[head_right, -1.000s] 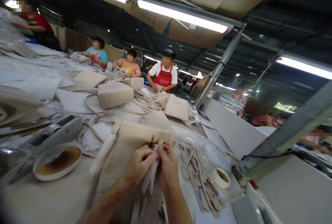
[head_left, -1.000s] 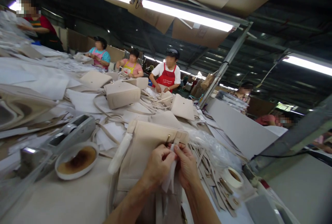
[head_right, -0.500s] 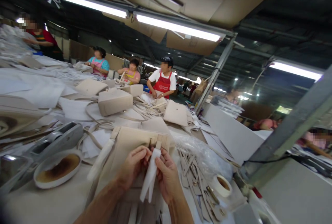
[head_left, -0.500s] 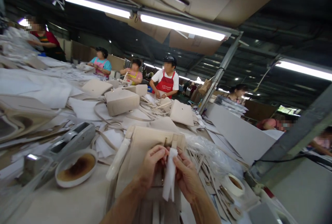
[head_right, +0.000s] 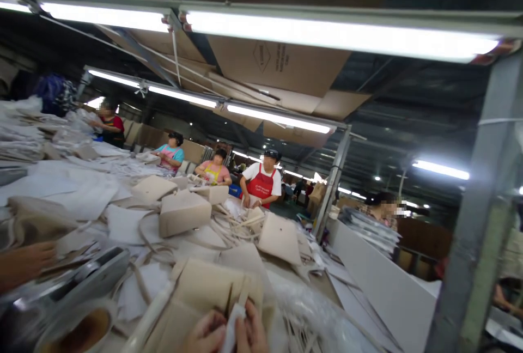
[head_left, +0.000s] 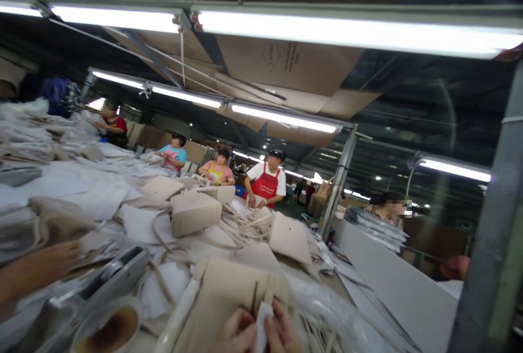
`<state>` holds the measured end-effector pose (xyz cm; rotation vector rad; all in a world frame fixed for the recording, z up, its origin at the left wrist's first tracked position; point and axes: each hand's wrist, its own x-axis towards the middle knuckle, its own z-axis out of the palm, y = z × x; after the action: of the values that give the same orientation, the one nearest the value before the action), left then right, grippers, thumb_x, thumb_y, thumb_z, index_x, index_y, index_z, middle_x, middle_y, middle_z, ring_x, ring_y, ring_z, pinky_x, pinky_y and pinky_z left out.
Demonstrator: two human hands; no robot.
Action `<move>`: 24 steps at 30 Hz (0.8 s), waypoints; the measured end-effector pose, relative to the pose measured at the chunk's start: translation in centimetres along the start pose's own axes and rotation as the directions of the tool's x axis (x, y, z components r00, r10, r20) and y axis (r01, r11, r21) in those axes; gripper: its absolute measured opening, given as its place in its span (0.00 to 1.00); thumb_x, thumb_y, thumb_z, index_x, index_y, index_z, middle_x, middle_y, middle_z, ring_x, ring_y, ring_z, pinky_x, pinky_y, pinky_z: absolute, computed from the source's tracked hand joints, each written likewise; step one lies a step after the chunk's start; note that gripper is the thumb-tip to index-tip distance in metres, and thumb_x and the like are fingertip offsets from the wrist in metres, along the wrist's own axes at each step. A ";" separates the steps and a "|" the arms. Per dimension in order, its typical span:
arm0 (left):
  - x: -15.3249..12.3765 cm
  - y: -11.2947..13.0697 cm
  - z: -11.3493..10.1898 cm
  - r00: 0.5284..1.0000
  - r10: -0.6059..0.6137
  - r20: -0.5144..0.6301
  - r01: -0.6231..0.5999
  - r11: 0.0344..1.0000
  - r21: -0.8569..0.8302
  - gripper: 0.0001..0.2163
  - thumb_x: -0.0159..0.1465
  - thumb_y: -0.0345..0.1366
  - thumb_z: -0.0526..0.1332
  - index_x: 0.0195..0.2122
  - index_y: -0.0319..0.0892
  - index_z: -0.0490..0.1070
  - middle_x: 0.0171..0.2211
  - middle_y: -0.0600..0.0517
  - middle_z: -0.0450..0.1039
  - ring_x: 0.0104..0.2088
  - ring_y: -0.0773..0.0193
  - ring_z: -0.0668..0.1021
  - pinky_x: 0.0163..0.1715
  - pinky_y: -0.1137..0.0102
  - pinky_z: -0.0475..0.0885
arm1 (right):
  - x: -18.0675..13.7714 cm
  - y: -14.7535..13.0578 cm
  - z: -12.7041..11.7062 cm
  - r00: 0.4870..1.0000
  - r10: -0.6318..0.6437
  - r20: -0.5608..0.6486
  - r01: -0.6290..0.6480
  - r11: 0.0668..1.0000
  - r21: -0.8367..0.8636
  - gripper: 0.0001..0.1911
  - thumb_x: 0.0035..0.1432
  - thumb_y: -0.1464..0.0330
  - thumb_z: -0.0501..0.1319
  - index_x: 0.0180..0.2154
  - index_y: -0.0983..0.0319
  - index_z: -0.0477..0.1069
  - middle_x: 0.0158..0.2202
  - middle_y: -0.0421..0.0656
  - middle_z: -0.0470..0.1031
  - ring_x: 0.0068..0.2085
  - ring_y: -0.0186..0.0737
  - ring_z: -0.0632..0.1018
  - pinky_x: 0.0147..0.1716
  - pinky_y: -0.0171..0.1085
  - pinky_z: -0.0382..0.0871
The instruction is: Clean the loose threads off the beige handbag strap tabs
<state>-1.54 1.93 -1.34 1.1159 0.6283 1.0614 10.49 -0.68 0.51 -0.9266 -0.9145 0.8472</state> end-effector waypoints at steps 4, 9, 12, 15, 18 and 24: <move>-4.7 3.1 0.9 0.954 -0.257 0.156 0.278 0.951 -0.134 0.25 0.44 0.56 0.72 0.35 0.43 0.70 0.28 0.50 0.76 0.28 0.58 0.78 0.30 0.65 0.73 | -2.0 -3.6 1.2 0.994 0.081 -0.074 -0.086 0.994 -0.073 0.22 0.42 0.60 0.74 0.41 0.58 0.79 0.36 0.40 0.83 0.31 0.42 0.79 0.29 0.36 0.72; -6.6 3.8 1.3 0.931 -0.282 0.231 0.332 0.919 -0.215 0.27 0.50 0.55 0.70 0.39 0.36 0.74 0.31 0.47 0.78 0.28 0.61 0.79 0.29 0.66 0.76 | -4.4 -4.7 0.9 0.956 0.285 0.071 -0.293 0.943 0.161 0.25 0.50 0.52 0.68 0.47 0.57 0.76 0.39 0.42 0.83 0.36 0.43 0.80 0.31 0.37 0.74; -6.7 3.5 1.4 0.941 -0.240 0.240 0.294 0.929 -0.225 0.24 0.54 0.54 0.68 0.38 0.35 0.75 0.30 0.46 0.78 0.29 0.61 0.80 0.31 0.66 0.77 | -6.4 -5.1 -0.1 0.925 0.317 0.212 -0.350 0.926 0.142 0.24 0.48 0.56 0.72 0.46 0.59 0.77 0.39 0.44 0.83 0.37 0.42 0.81 0.35 0.36 0.74; -6.5 3.3 1.5 0.943 -0.225 0.245 0.283 0.930 -0.236 0.20 0.57 0.50 0.68 0.37 0.35 0.75 0.29 0.46 0.78 0.28 0.61 0.80 0.33 0.65 0.78 | -7.7 -5.6 -0.7 0.917 0.298 0.264 -0.330 0.940 0.083 0.23 0.47 0.61 0.73 0.46 0.61 0.78 0.41 0.44 0.83 0.41 0.42 0.81 0.41 0.36 0.73; -6.5 3.1 1.5 0.942 -0.231 0.242 0.291 0.923 -0.250 0.19 0.58 0.48 0.68 0.38 0.35 0.75 0.28 0.46 0.78 0.28 0.62 0.80 0.34 0.65 0.78 | -7.9 -5.5 -0.4 0.944 0.255 0.210 -0.272 0.961 0.052 0.23 0.45 0.61 0.74 0.43 0.61 0.78 0.42 0.44 0.83 0.41 0.44 0.81 0.40 0.38 0.73; -6.7 2.7 1.8 0.952 -0.237 0.191 0.277 0.935 -0.222 0.17 0.58 0.46 0.67 0.38 0.35 0.75 0.32 0.46 0.78 0.30 0.61 0.80 0.31 0.67 0.76 | -7.7 -3.9 0.8 0.995 0.088 0.052 -0.077 0.980 -0.184 0.18 0.45 0.65 0.69 0.40 0.62 0.75 0.34 0.42 0.82 0.37 0.46 0.80 0.37 0.41 0.74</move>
<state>-3.64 -4.71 1.23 0.8642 0.4834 0.7885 7.76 -8.67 2.22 -1.1086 -1.0234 0.8766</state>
